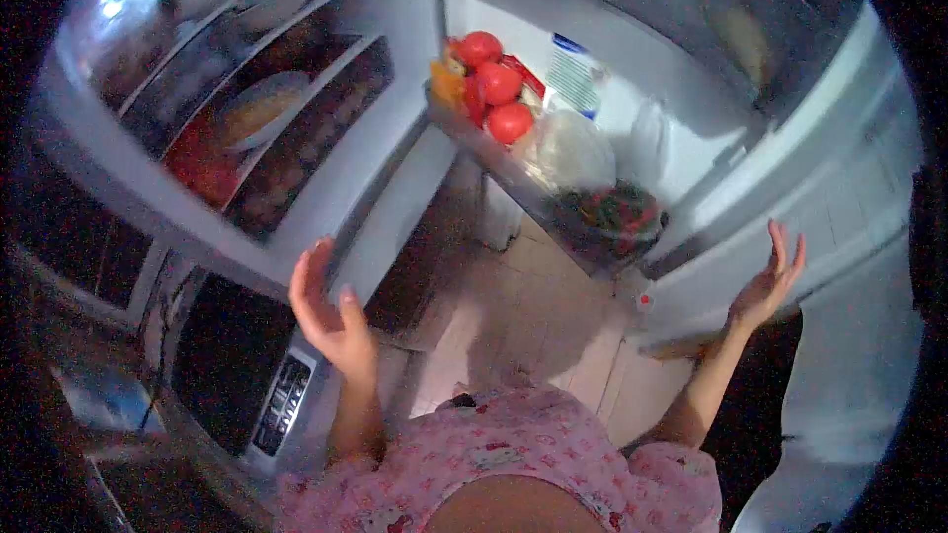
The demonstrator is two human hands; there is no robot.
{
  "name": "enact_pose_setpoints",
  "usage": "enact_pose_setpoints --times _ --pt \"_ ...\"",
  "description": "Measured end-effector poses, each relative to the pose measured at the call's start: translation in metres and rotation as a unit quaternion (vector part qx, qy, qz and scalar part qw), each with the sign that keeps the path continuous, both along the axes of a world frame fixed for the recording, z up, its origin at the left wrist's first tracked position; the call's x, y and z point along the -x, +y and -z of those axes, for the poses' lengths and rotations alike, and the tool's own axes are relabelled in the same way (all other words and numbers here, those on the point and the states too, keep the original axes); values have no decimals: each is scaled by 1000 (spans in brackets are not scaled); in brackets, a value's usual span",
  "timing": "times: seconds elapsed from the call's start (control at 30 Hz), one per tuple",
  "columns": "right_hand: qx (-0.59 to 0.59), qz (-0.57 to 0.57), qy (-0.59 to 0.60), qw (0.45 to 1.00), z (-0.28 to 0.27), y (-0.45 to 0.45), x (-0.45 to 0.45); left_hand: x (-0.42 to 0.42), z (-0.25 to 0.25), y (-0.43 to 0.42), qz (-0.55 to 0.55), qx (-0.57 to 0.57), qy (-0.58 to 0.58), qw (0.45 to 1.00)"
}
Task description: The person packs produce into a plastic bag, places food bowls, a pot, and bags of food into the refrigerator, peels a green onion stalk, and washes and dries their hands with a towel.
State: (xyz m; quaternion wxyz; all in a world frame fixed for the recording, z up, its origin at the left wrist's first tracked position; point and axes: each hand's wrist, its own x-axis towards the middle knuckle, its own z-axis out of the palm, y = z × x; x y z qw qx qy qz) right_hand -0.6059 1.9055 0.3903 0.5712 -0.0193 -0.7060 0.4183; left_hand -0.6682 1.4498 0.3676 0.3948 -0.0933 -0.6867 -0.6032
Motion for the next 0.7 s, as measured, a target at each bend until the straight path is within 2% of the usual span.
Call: enact_pose_setpoints --times 0.07,0.13,0.27,0.37,0.4,0.53,0.7 --pt "-78 -39 2 996 -3 9 9 -1 -4 4 -15 4 1 1000" --pt "-63 -87 21 994 1 25 8 -4 -11 7 -23 3 -7 1000" --pt "-86 -66 -9 994 7 46 -10 -19 -15 15 -38 -25 5 999" --pt "-143 -98 -28 984 -5 43 -36 -26 -18 16 -51 -45 -5 998" --pt "-190 -76 -23 979 -16 29 -46 -27 -17 16 -53 -49 -6 997" --pt "-338 -219 -34 915 -7 55 -43 -29 -14 34 -85 -34 2 996" --pt "-584 -242 -86 770 -55 28 -11 -28 -15 58 -143 -33 28 989"
